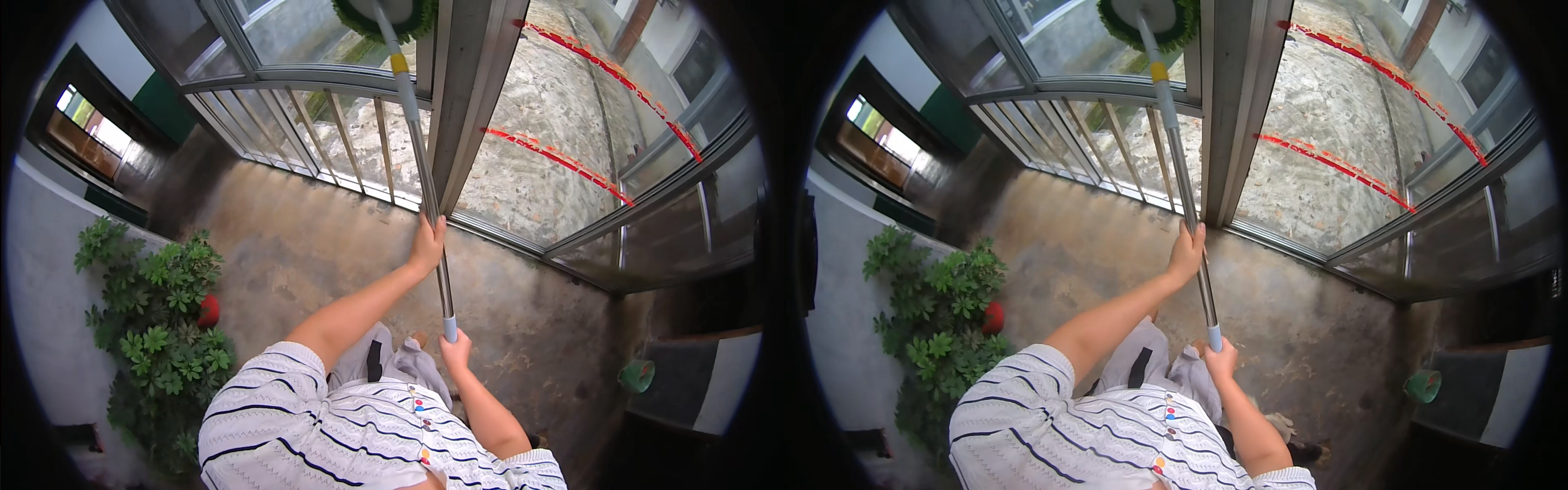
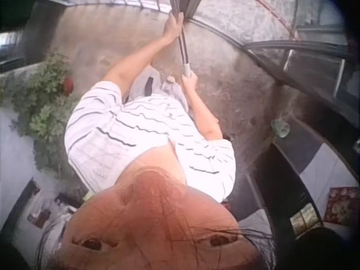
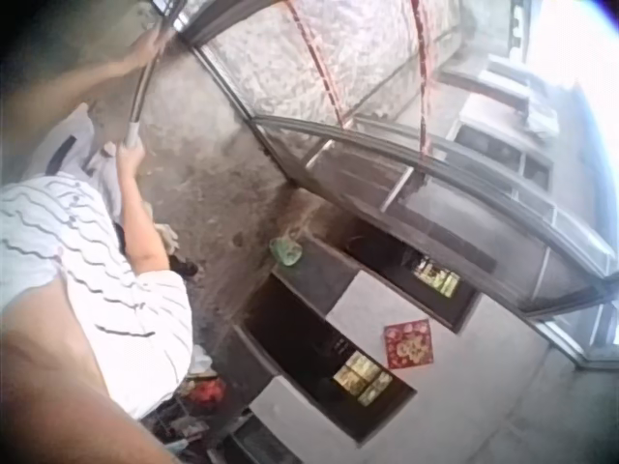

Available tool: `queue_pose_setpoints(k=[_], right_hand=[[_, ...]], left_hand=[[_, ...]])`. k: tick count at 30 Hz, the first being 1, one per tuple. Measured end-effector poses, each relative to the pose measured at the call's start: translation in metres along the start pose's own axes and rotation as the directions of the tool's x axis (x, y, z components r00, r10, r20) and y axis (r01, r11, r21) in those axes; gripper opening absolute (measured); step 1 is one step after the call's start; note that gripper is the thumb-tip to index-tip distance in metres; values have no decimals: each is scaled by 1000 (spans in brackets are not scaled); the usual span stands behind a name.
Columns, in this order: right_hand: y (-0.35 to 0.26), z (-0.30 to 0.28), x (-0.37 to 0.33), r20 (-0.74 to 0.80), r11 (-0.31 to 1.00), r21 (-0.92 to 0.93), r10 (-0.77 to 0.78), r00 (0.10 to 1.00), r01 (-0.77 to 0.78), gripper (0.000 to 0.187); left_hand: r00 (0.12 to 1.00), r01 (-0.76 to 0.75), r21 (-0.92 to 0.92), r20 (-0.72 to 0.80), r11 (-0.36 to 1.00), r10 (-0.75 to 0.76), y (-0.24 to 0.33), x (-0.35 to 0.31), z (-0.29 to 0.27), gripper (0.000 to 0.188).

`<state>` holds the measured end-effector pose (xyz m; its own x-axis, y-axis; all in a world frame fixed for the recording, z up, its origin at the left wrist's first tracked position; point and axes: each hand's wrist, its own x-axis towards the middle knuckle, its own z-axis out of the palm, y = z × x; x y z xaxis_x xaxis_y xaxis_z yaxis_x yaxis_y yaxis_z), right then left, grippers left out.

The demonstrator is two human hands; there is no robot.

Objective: The person uses a long-handled duster to wipe the exterior surface of a large glass sliding door. They systematically move the duster across the glass panels, covering the upper and lower sections while a dog remains on the floor nearby.

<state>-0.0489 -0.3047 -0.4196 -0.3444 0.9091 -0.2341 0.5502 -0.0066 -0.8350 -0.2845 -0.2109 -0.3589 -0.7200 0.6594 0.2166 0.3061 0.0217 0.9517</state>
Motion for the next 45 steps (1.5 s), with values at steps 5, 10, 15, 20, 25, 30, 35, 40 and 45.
queue_pose_setpoints(k=[5, 10, 15, 20, 25, 30, 35, 40, 45], right_hand=[[-85, -17, 58, -44, 993, -47, -108, 993, 106, 19], [-112, -49, 70, -68, 988, -35, -155, 985, 153, 21], [-21, -73, 19, -86, 988, -150, 30, 996, -42, 22], [-16, -76, 2, -115, 980, -179, 63, 991, -83, 19], [-78, -46, 41, -116, 973, -232, -39, 992, 11, 19], [-118, -34, 65, -125, 972, -225, -93, 988, 63, 19], [-79, -67, 37, -153, 936, -337, 54, 987, -104, 20], [-52, -71, 12, -185, 908, -391, 83, 979, -150, 20], [-105, -25, 40, -155, 911, -403, 30, 987, -91, 20]], left_hand=[[989, 130, -162, -50, 978, -140, 75, 81, -35, 36], [984, 147, -249, -58, 957, -166, 108, 102, -30, 32], [980, 174, -189, 133, 967, -150, 54, 18, 24, 40], [957, 256, -280, 209, 925, -201, 55, -5, 27, 36], [969, 246, -301, 98, 921, -227, 58, 62, -20, 34], [957, 273, -348, 7, 897, -288, 58, 106, -50, 37], [932, 359, -407, 209, 840, -297, 24, 50, -9, 38], [919, 369, -456, 307, 810, -246, 22, 21, -7, 40], [941, 338, -461, 180, 821, -286, 4, 72, -53, 41]])
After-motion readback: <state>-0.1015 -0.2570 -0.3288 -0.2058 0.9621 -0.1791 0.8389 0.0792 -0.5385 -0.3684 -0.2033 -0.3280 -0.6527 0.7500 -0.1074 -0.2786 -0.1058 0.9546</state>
